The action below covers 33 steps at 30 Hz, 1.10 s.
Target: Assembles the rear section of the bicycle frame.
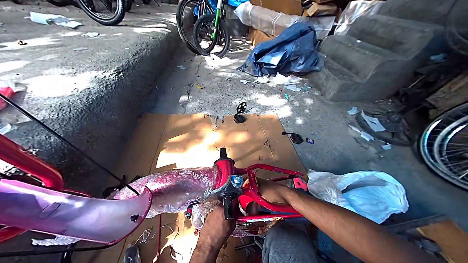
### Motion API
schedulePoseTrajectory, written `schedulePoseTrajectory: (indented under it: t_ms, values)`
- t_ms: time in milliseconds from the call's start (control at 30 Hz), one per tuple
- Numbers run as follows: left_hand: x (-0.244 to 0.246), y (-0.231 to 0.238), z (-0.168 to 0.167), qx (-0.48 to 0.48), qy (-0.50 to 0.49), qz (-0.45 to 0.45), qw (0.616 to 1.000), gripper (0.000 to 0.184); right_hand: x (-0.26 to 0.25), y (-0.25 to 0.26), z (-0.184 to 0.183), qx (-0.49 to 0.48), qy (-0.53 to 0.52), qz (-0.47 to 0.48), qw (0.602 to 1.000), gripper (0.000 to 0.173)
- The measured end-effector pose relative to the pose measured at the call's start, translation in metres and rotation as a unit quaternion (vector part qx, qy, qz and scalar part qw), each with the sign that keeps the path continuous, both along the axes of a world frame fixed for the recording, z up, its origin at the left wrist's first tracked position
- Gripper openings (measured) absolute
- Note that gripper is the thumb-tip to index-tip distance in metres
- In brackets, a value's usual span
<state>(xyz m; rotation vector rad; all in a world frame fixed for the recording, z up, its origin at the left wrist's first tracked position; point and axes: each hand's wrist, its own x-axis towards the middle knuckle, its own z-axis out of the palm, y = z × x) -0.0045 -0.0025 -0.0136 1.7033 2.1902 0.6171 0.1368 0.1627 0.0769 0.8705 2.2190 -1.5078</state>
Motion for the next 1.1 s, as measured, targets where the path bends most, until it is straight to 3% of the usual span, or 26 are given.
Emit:
schedulePoseTrajectory:
  t_ms: [400, 567, 733, 1100]
  values:
    - [-0.004, -0.003, -0.011, 0.038, -0.003, -0.008, 0.999, 0.029, -0.003, -0.003, 0.007, 0.040, 0.001, 0.050, 0.998, 0.011]
    - [-0.002, -0.002, -0.005, 0.017, -0.025, 0.011, 0.999, 0.031, -0.001, -0.007, 0.010, 0.058, 0.013, 0.015, 0.998, 0.013]
    - [-0.002, -0.002, -0.003, 0.032, -0.042, 0.007, 0.999, 0.031, -0.002, -0.006, 0.008, 0.014, 0.008, -0.010, 1.000, 0.014]
    - [0.000, -0.002, 0.008, 0.004, -0.071, 0.009, 0.997, 0.034, 0.000, -0.003, 0.008, 0.050, -0.013, 0.018, 0.998, 0.013]
